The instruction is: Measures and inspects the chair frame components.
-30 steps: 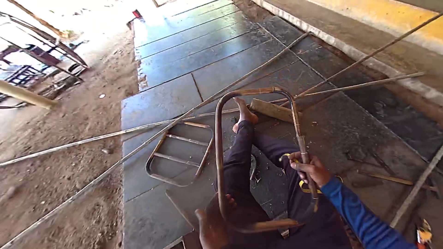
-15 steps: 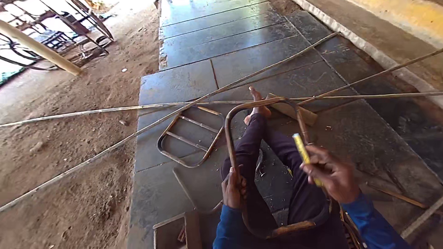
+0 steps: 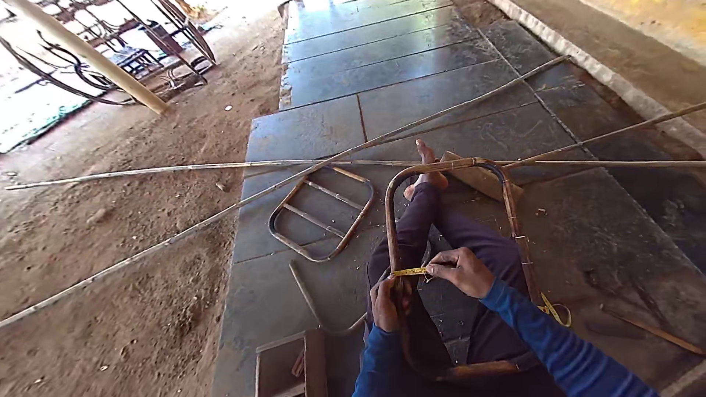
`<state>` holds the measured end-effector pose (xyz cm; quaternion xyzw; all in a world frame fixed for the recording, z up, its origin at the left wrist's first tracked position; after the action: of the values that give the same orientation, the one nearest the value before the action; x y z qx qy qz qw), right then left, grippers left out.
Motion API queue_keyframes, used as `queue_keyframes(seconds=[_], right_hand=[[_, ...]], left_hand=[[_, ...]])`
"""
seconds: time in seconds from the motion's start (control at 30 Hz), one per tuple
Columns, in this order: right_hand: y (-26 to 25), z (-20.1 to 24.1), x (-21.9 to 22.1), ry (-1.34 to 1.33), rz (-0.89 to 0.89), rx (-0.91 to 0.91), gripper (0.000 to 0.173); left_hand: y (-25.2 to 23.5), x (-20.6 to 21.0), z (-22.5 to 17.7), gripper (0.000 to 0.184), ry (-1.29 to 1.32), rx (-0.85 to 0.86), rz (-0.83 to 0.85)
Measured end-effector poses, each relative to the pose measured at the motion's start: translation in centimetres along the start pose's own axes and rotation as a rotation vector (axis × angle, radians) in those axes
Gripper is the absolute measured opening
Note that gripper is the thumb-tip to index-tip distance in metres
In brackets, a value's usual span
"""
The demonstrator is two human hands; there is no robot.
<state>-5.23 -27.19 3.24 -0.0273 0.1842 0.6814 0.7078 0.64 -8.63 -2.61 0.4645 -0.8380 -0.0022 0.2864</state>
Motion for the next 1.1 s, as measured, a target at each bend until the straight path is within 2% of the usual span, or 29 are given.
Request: queue_keyframes(seconds=[0.23, 0.8, 0.97, 1.1], right_hand=[[0.3, -0.3, -0.7, -0.037, -0.069, 0.024, 0.015], [-0.5, -2.0, 0.2, -0.036, -0.021, 0.094, 0.021], [-0.2, -1.5, -0.7, 0.191, -0.056, 0.102, 0.021], [4.3, -0.6, -5.9, 0.394, -0.175, 0.115, 0.018]], left_hand=[[-0.1, 0.1, 0.0, 0.042, -0.054, -0.012, -0.005], [-0.2, 0.3, 0.0, 0.042, -0.067, 0.016, -0.003], [0.0, -0.3, -0.1, 0.04, -0.135, 0.032, -0.026], [0.0, -0.1, -0.3, 0.038, -0.202, 0.059, 0.016]])
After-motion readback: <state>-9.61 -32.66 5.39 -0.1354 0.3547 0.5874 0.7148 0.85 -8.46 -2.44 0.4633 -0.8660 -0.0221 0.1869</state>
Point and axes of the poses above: each hand's wrist, its own y-axis away from the middle knuckle, its own x-axis out of the palm, z = x × y, the point moved 7 cm from there along -y, towards the middle knuckle, and after that the axes turned 8 degrees about z, right-handed, at the moved point
